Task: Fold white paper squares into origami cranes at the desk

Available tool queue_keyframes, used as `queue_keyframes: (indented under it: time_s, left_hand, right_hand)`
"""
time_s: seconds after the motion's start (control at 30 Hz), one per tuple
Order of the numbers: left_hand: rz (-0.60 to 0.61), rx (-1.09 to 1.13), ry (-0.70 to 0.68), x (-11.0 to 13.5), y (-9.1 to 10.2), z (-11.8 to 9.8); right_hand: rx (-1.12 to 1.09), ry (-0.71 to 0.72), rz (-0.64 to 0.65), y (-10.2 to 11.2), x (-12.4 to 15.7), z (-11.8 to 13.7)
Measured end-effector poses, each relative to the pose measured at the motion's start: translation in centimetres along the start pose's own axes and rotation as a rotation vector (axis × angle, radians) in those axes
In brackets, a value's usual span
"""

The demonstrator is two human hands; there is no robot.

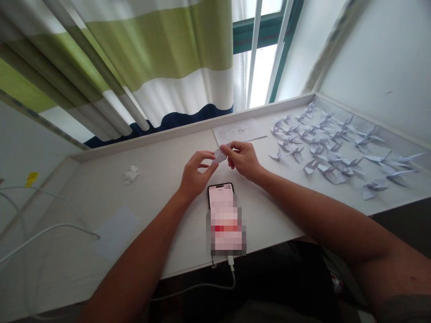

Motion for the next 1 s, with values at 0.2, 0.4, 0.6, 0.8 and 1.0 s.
queue_keyframes:
  time_s: [0.2,0.4,0.6,0.8,1.0]
  left_hand:
    - [0.025,-0.032,-0.03,0.2,-0.4,0.2]
    - [-0.018,-0.048,-0.044,0.2,-0.5,0.1]
    - [-0.021,0.056,0.076,0.2,-0.5,0.1]
    - [-0.073,0.006,0.063,0.3,-0.1,-0.6]
    - [-0.071,0.011,0.066,0.3,0.2,-0.7]
  right_hand:
    - [-0.014,0.002,0.034,-0.5,0.2,-0.1]
    - [-0.063,0.01,0.039,-1.0,0.4,0.2]
    - [-0.111,-0.046,0.012,-1.1,0.4,0.5]
    - [-0.164,-0.063,0.013,-1.1,0.4,0.5]
    - [-0.194,-0.07,-0.011,-0.6,0.2,0.2]
Point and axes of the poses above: each hand's wrist, its own x-axis away from the middle knuckle, its own y-axis out of the back of the hand, z = x × y, the point moved 4 cm from there along -x, towards the middle knuckle, and after that the axes turned 1 degree about -y, right-handed, at the moved point
